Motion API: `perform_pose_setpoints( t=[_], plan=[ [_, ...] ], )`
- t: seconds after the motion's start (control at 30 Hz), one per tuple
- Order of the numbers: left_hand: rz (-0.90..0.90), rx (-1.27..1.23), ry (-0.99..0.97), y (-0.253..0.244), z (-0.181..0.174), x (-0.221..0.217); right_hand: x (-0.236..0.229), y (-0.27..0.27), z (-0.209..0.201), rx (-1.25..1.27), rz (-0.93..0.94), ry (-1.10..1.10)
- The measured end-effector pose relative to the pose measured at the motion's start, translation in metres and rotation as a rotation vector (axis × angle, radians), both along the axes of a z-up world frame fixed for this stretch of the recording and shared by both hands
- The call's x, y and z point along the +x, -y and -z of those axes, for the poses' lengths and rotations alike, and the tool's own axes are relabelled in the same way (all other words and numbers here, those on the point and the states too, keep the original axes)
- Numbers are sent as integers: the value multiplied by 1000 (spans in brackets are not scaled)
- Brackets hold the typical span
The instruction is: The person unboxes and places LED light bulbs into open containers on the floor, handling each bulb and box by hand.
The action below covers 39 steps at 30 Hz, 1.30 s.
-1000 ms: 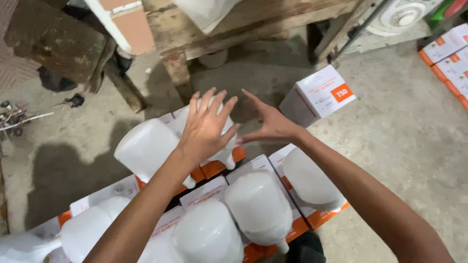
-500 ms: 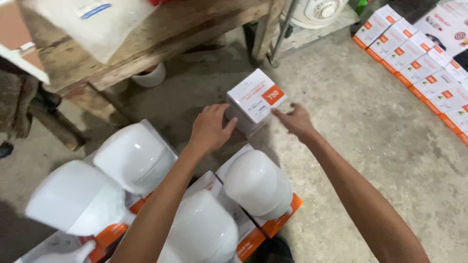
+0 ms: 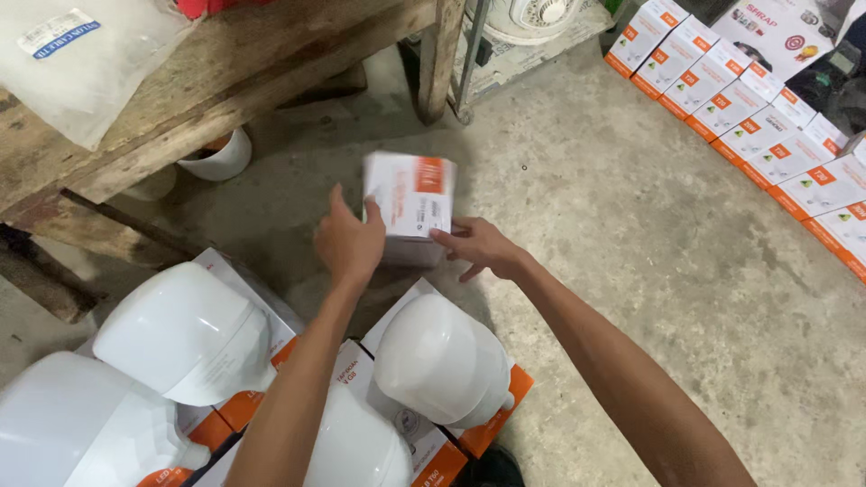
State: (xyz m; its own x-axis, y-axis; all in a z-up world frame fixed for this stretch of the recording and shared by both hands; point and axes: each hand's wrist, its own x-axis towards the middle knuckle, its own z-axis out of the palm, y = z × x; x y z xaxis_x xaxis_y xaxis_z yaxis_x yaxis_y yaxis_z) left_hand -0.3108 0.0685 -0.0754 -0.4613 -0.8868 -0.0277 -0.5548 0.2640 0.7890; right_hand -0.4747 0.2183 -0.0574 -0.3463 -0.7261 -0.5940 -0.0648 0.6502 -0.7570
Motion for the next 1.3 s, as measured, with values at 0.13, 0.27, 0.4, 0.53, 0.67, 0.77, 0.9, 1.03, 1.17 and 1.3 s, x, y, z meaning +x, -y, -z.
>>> perform_pose_setpoints(
  t=[0.13,0.27,0.4,0.53,0.67,0.77,0.9,1.03,1.17,1.3],
  plan=[
    [-116,77,154,-11,-23,17,0,13,12,-211,69,-8],
    [-25,-397,128,12,-28,33,12,30,26,-331,386,34],
    [176,-396,224,33,-17,36,18,35,18,-104,413,-12],
    [104,-61,34,32,-22,50,39,45,15,-151,279,-244],
    [-113,160,-29,30,-25,55,54,56,5,-357,144,-171],
    [-195,102,-75,25,-26,62,57,67,-6,-325,128,-56],
    [-257,230,-141,29,-26,70,56,80,-13,-290,331,-15],
    [-194,586,-245,36,-14,74,61,71,-19,-287,293,-76],
    [-100,706,-389,40,-8,84,63,65,-21,-277,290,-63],
    [-167,553,-187,33,-26,92,60,64,-17,-317,342,-34]
  ],
)
